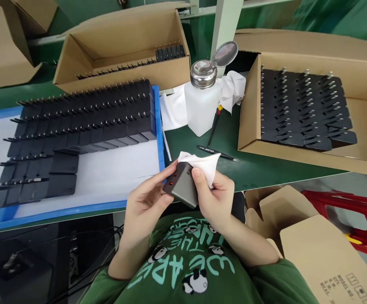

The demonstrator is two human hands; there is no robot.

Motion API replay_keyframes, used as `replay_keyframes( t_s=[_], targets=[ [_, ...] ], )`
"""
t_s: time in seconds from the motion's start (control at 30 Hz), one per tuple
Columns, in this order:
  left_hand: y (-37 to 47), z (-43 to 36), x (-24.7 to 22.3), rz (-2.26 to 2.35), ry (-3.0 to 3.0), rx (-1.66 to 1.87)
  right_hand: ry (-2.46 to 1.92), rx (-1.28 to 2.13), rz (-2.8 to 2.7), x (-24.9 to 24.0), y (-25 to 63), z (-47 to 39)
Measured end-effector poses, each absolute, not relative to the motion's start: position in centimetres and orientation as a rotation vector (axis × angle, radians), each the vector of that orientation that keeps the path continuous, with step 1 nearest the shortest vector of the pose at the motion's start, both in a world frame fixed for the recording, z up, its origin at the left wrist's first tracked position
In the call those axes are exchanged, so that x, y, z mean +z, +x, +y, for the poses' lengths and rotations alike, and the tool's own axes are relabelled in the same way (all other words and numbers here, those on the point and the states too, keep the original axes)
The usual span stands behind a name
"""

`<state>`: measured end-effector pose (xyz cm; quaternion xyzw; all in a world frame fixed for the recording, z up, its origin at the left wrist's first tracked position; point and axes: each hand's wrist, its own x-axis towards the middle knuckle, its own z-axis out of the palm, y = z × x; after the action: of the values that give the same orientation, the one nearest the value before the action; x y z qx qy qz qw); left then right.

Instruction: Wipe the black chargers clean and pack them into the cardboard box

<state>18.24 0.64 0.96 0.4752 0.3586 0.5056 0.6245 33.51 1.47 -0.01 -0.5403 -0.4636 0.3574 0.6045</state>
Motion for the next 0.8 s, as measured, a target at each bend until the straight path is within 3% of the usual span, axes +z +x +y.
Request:
replay_keyframes(
  t_s=[0.17,0.37,0.57,0.8],
  targets=[
    [18.6,0.7,0.1,0.721,0.867,1.134,-1.159,0.542,-1.309,0.7,33.1,1.4],
    [18.8,0.8,-0.2,0.798,0.641,1.185,-0.895,0.076,-2.109,1.8,34.9,2.1],
    [18.5,0.9,0.4,0.771,0.646,1.168,-0.438,0.012,-2.385,2.5,37.2,2.1],
    [19.0,0.8,0.2,0.695,0.678,1.211,-0.464,-0.116,-2.333,2.3,37.1,2.4]
  ],
)
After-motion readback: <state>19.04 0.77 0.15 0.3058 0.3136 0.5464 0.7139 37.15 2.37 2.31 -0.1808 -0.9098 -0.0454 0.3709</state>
